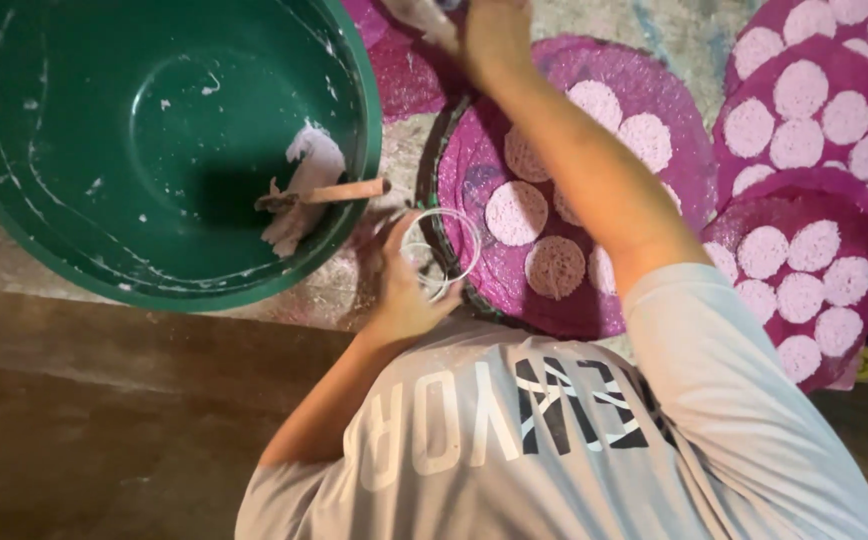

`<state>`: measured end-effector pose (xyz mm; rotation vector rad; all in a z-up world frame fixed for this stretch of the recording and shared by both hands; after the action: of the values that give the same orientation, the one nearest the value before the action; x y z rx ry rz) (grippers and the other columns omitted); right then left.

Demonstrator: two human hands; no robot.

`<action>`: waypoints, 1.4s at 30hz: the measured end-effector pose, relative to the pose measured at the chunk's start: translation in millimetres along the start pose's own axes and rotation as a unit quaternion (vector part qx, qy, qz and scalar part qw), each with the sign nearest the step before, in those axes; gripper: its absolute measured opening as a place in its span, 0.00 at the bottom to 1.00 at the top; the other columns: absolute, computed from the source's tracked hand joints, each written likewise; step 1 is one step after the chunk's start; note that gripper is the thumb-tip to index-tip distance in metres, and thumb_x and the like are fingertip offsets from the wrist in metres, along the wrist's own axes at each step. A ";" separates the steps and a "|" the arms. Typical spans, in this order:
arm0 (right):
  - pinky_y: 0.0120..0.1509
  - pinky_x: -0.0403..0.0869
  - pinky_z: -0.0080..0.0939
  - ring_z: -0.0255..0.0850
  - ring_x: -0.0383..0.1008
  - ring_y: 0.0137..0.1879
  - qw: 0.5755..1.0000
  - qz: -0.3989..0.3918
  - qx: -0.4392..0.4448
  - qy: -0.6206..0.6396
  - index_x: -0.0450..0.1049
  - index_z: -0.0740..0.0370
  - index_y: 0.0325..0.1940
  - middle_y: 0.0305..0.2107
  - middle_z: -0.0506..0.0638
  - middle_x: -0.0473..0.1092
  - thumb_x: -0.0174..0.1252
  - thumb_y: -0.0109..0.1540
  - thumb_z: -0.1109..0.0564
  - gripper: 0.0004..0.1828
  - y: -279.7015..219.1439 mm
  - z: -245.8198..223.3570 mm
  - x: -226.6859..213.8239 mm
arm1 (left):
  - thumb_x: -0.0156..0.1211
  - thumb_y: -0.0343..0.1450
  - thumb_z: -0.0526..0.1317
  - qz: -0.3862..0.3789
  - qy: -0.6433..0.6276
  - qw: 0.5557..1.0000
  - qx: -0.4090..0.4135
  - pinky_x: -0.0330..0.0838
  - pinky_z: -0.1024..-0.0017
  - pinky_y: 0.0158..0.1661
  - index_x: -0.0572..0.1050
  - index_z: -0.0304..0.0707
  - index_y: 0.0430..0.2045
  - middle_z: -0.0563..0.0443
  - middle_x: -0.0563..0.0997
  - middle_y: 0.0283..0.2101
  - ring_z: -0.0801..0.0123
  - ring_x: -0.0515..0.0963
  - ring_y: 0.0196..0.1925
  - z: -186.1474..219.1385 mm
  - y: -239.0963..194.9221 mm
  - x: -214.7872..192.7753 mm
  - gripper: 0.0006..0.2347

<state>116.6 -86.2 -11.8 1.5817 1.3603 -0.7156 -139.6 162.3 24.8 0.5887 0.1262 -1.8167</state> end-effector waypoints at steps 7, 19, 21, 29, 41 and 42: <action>0.59 0.71 0.53 0.57 0.73 0.55 0.992 0.027 -0.065 0.100 0.72 0.63 0.55 0.49 0.60 0.72 0.72 0.64 0.50 0.22 -31.8 3.9 -28.0 | 0.71 0.57 0.44 0.004 0.138 0.988 -0.074 0.44 0.42 0.67 0.54 0.28 0.66 0.24 0.59 0.66 0.31 0.53 0.69 -25.2 -35.7 -29.2 0.43; 0.51 0.72 0.53 0.53 0.75 0.46 0.966 0.021 0.250 -0.062 0.80 0.65 0.53 0.43 0.64 0.74 0.64 0.70 0.56 0.11 -271.8 184.3 -198.3 | 0.52 0.75 0.32 -0.050 0.040 0.992 0.107 0.66 0.54 0.65 0.70 0.33 0.58 0.34 0.73 0.60 0.41 0.72 0.63 -4.8 84.0 44.5 0.15; 0.52 0.72 0.54 0.55 0.75 0.49 0.959 0.029 0.277 -0.044 0.78 0.67 0.55 0.45 0.65 0.76 0.63 0.71 0.53 0.14 -291.0 188.4 -194.9 | 0.54 0.72 0.34 -0.066 0.135 0.984 0.091 0.67 0.53 0.60 0.68 0.30 0.58 0.32 0.72 0.59 0.38 0.72 0.60 -10.5 102.4 57.5 0.18; 0.48 0.75 0.49 0.50 0.79 0.42 0.944 0.108 0.312 -0.003 0.78 0.64 0.45 0.39 0.58 0.78 0.65 0.64 0.57 0.09 -290.7 135.3 -192.5 | 0.59 0.71 0.44 -0.123 0.254 0.956 -0.082 0.74 0.50 0.48 0.72 0.36 0.50 0.35 0.78 0.50 0.42 0.80 0.48 -44.5 135.6 78.0 0.16; 0.40 0.72 0.50 0.54 0.78 0.40 0.943 0.254 0.162 0.140 0.68 0.65 0.50 0.34 0.64 0.74 0.50 0.73 0.57 0.08 -282.2 101.0 -197.6 | 0.62 0.71 0.32 0.022 0.103 0.992 0.077 0.75 0.58 0.38 0.76 0.34 0.37 0.39 0.82 0.33 0.48 0.83 0.35 16.0 124.9 66.4 0.05; 0.40 0.72 0.50 0.53 0.78 0.39 0.942 0.259 0.154 0.149 0.67 0.66 0.50 0.34 0.64 0.74 0.50 0.73 0.57 0.08 -283.9 99.4 -204.1 | 0.61 0.71 0.30 0.018 0.094 0.990 0.101 0.75 0.59 0.39 0.76 0.33 0.37 0.39 0.82 0.34 0.49 0.83 0.36 30.5 126.6 62.0 0.04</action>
<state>-191.3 -269.4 49.5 2.2555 0.9858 -0.3817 -46.0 55.4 49.4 0.9006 0.0581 -1.7474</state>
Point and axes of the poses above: each hand's wrist, its own y-axis towards the middle knuckle, its own x-axis out of the palm, z = x × y, the point moved 2 cm from there along y, towards the middle knuckle
